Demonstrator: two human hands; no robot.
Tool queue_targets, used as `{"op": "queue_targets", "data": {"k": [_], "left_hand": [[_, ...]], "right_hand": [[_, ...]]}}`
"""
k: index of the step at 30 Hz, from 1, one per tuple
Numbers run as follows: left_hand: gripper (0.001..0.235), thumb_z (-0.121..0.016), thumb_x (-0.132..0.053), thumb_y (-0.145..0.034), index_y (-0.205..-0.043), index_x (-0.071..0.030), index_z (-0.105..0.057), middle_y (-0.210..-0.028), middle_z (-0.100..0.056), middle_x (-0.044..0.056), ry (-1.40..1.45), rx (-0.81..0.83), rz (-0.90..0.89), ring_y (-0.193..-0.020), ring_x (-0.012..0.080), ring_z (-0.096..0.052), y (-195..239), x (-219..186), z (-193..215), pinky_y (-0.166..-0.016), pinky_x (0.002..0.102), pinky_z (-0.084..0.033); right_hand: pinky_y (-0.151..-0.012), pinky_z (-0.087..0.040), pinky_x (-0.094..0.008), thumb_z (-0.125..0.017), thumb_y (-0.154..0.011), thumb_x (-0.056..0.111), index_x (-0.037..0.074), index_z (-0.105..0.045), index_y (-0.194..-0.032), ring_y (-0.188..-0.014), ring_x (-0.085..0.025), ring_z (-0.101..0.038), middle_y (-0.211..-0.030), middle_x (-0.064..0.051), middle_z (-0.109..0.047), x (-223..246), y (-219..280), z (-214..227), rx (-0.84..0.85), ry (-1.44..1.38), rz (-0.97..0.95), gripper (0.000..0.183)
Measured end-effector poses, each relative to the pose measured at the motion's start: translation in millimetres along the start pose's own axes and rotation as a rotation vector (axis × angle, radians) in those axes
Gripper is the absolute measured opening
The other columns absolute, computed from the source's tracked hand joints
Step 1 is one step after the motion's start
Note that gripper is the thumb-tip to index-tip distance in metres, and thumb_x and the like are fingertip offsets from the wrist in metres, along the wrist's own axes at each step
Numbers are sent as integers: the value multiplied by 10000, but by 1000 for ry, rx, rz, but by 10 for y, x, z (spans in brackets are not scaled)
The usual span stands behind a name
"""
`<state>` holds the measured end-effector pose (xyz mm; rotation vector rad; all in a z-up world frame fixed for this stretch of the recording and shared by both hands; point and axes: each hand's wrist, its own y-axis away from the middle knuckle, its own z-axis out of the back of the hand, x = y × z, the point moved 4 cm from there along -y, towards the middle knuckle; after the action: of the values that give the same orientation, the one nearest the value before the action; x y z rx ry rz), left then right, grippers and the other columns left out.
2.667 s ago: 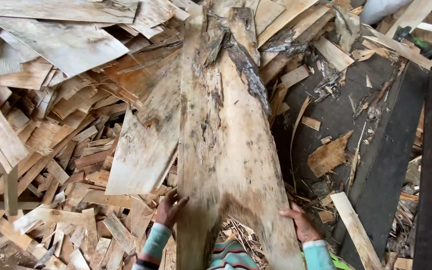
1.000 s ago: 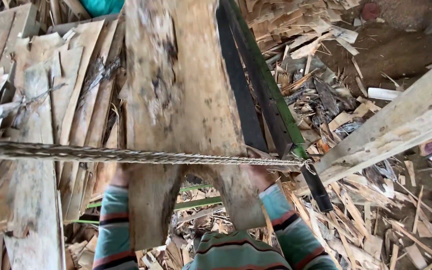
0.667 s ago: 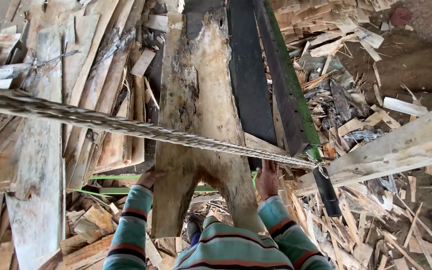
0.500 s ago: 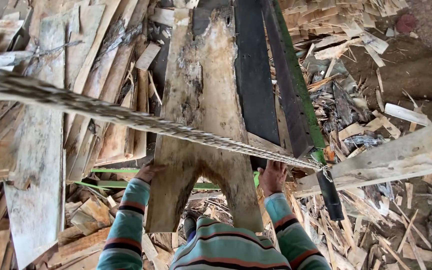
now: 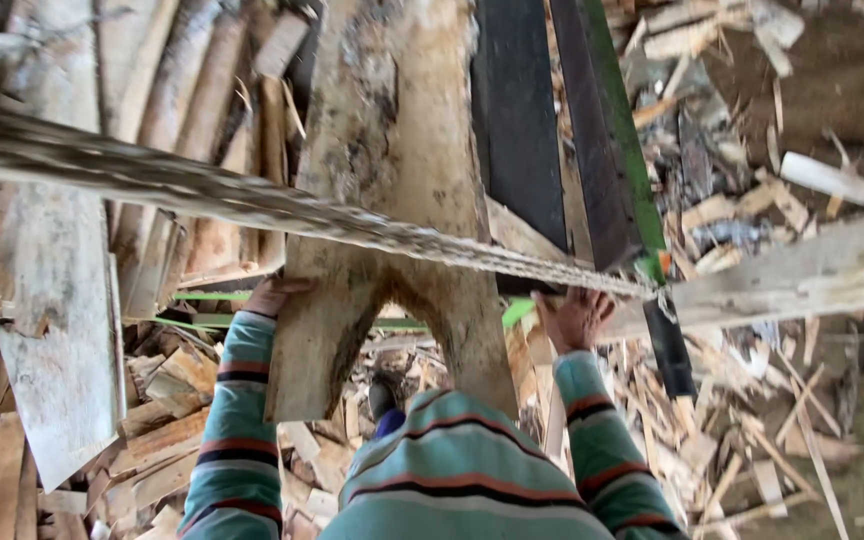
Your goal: The recorder is using a manual lever-action guillotine cutter to trim and process wood veneer sheets.
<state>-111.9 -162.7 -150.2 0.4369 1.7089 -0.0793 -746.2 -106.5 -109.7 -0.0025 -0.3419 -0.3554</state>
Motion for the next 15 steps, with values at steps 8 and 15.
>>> {"op": "queue_targets", "data": {"k": [8,15], "left_hand": [[422,-798,-188,-844,-1219,-28,-687,-1229,-735,112,-54,-261,265,-1166,265,-669,-78,-38,-356,-1100,423,-487],[545,-608,-375,-981,-1340,34,-582,-1225,-736,238,273,-3,57,-1158,366,-698,-108,-161,-854,-1057,493,-532]], "right_hand": [[-1069,-379,-594,-716,-906,313,91,-605,-1377,-1325,-390,-496,-1447,-174,-545,-231,79,176,-196,120,112,532],[-1002,-474,-548,-633,-1000,226,97,-647,-1254,-1184,-364,-617,-1263,-142,-682,-668,381,377,-256,129,196,285]]}}
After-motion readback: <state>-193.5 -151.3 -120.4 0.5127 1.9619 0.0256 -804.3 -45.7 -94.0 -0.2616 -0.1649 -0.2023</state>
